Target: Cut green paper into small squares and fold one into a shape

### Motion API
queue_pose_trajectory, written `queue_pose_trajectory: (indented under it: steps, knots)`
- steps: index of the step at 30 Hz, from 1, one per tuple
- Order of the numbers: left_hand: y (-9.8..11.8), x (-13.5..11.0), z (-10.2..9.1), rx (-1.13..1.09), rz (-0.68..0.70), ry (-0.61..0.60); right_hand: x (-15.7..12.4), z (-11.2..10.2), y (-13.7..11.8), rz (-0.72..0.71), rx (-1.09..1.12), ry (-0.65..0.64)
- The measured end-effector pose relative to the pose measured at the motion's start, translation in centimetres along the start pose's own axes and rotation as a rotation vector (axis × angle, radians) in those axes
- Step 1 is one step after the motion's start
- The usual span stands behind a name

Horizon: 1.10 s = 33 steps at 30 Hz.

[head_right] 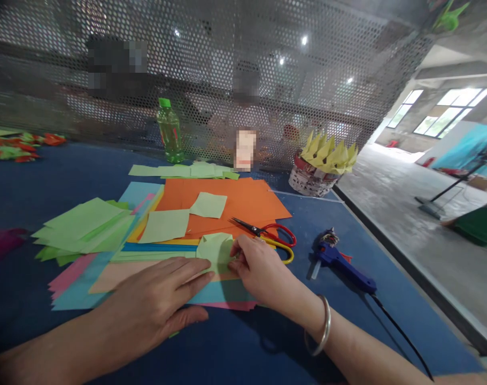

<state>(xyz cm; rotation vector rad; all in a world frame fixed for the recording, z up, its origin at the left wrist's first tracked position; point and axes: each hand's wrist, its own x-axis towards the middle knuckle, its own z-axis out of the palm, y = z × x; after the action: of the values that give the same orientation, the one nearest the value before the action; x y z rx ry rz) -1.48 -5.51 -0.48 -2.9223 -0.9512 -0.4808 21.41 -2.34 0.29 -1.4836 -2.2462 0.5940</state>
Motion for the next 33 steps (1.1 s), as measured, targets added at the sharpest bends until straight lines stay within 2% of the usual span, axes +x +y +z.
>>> queue_pose_trajectory:
  steps: [7, 13, 22, 27, 33]
  knots:
    - [-0.5, -0.2, -0.3, -0.07, -0.04, 0.044, -0.1, -1.5, 0.2, -0.097, 0.047, -0.074]
    - [-0.8, -0.3, -0.5, -0.11, -0.047, 0.066, -0.3, -0.8, -0.2, -0.26, -0.051, -0.049]
    - [-1.1, -0.4, -0.5, -0.209, -0.111, 0.058, -0.1, -0.6, -0.3, -0.31, -0.134, -0.037]
    - [-1.7, -0.3, -0.9, -0.202, -0.19, 0.16, 0.1, -0.8, -0.3, -0.346, -0.144, -0.056]
    - [-2.1, -0.2, -1.1, -0.191, -0.273, 0.173, 0.0, -0.8, -0.2, -0.424, -0.19, -0.019]
